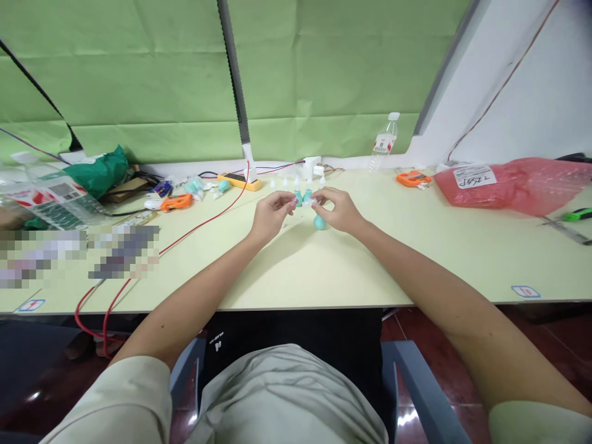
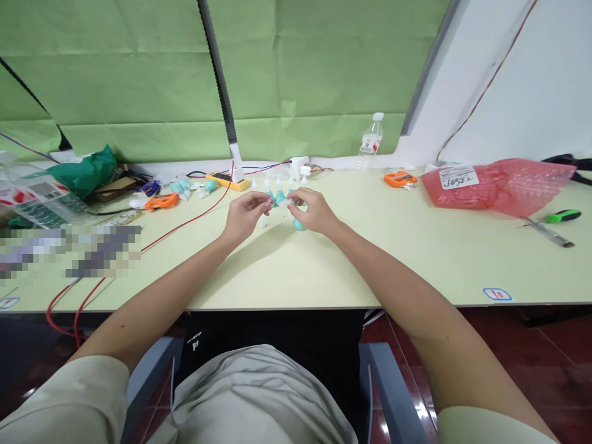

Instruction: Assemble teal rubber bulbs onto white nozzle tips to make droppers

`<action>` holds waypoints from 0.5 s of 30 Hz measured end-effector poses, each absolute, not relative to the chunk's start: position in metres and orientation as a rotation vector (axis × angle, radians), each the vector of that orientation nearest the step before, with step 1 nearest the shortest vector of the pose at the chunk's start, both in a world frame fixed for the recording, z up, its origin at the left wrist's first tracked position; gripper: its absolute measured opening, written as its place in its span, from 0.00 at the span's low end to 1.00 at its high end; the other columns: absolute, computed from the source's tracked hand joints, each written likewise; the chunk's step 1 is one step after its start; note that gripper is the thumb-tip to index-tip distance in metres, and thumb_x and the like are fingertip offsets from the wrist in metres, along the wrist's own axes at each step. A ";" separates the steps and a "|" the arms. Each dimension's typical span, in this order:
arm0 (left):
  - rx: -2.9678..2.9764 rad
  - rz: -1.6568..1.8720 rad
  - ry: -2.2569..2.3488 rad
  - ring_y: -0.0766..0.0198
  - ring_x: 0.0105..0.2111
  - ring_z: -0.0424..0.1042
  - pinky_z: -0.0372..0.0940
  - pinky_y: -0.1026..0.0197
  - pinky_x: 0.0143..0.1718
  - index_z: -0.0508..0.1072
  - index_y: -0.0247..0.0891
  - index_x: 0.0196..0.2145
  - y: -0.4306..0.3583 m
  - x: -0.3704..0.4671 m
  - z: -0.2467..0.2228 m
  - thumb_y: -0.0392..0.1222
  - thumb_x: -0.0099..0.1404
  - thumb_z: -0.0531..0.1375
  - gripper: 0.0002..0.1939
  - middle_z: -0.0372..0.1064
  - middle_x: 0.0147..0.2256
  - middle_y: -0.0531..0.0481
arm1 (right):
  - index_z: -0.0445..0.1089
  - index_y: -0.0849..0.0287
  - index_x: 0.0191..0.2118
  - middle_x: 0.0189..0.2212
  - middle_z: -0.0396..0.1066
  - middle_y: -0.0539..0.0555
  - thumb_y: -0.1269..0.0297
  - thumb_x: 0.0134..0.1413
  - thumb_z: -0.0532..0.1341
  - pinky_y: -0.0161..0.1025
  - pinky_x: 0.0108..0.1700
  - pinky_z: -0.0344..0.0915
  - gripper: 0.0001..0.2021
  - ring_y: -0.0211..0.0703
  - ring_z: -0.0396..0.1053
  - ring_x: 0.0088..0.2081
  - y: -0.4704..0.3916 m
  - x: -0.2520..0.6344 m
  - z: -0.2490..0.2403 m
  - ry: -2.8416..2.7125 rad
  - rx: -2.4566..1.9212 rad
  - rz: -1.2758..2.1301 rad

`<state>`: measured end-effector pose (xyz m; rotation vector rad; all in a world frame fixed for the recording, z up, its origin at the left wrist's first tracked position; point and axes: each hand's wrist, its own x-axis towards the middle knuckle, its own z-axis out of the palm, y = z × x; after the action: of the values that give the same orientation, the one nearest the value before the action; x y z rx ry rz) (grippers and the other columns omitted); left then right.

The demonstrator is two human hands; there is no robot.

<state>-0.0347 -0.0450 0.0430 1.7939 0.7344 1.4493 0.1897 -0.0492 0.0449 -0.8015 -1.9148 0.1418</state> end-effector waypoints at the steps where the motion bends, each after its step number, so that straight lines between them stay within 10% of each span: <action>1: 1.842 1.471 0.747 0.64 0.31 0.74 0.72 0.58 0.37 0.78 0.38 0.41 -0.047 -0.034 0.043 0.47 0.64 0.67 0.12 0.76 0.34 0.49 | 0.76 0.56 0.41 0.36 0.77 0.55 0.64 0.57 0.64 0.45 0.43 0.73 0.07 0.46 0.74 0.36 -0.049 0.189 0.044 -1.913 -0.774 0.139; 15: 2.391 1.504 0.739 0.62 0.38 0.73 0.68 0.58 0.40 0.77 0.41 0.41 -0.058 -0.030 0.044 0.42 0.69 0.62 0.05 0.76 0.39 0.47 | 0.76 0.56 0.41 0.35 0.76 0.55 0.67 0.58 0.63 0.42 0.39 0.72 0.06 0.44 0.73 0.35 -0.059 0.179 0.048 -2.006 -0.670 0.120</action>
<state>-0.0299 -0.0584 0.0444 2.3914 0.7390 1.5043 0.1793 -0.0590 0.0482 -0.6699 -2.0063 0.1198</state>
